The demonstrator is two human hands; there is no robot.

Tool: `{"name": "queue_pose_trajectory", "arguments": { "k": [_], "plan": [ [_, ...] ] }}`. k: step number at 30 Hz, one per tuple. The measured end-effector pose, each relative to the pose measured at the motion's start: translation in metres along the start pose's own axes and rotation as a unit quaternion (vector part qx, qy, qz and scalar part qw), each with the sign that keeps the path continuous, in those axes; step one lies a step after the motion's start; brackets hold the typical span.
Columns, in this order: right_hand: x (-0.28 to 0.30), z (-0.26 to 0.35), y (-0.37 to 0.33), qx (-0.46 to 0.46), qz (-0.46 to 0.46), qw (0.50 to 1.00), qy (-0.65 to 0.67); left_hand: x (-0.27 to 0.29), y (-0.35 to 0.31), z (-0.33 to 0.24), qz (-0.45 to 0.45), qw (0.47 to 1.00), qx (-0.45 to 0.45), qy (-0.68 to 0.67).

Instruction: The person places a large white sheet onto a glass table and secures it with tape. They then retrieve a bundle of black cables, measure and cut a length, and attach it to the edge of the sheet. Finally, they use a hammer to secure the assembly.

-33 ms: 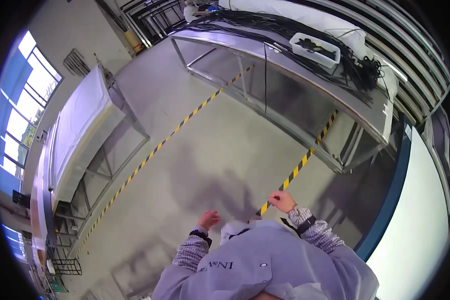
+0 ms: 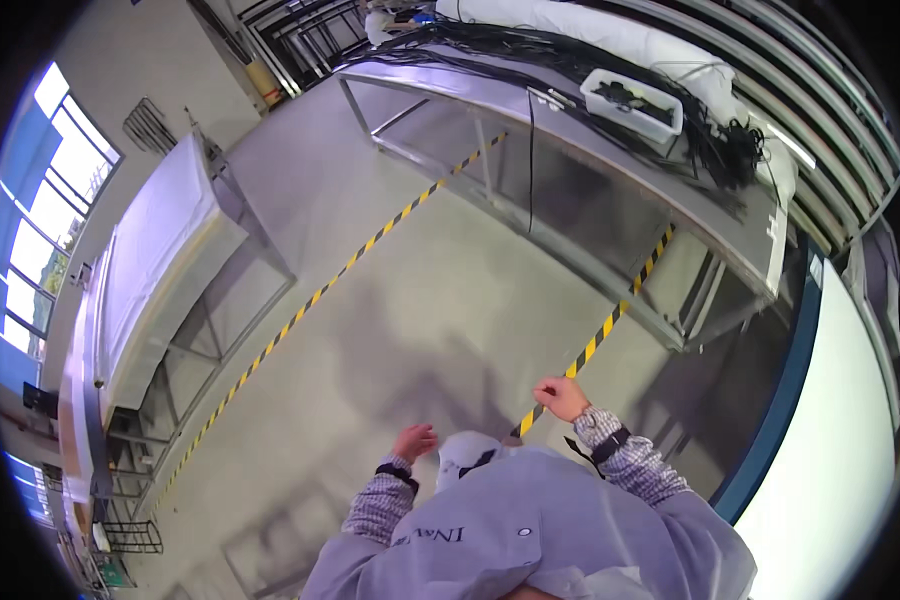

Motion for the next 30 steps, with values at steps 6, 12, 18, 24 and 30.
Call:
{"name": "queue_pose_trajectory", "arguments": {
  "k": [6, 12, 18, 24, 30],
  "plan": [
    [0.083, -0.001, 0.204, 0.041, -0.087, 0.994, 0.055, 0.001, 0.127, -0.141, -0.103, 0.995, -0.010, -0.004],
    [0.168, -0.014, 0.368, -0.065, -0.122, 0.989, 0.046, -0.050, 0.289, -0.339, -0.063, 0.992, -0.061, 0.088],
    [0.277, 0.010, 0.527, -0.019, -0.205, 0.975, -0.082, -0.199, 0.382, -0.528, 0.093, 0.985, -0.081, 0.121],
    [0.378, -0.025, 0.738, -0.021, -0.262, 0.941, -0.215, -0.292, 0.466, -0.652, 0.187, 0.964, -0.106, 0.157],
    [0.442, -0.050, 0.926, 0.067, -0.365, 0.838, -0.400, -0.333, 0.538, -0.757, 0.162, 0.963, -0.092, 0.193]
  ]
}}
Point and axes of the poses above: each hand's wrist, its own y-axis towards the middle knuckle, its own x-axis out of the back of the hand, z = x × y, the point moved 2 cm from there along y, towards the middle knuckle, and after that the axes turned 1 degree about x, right-handed, at the moved point
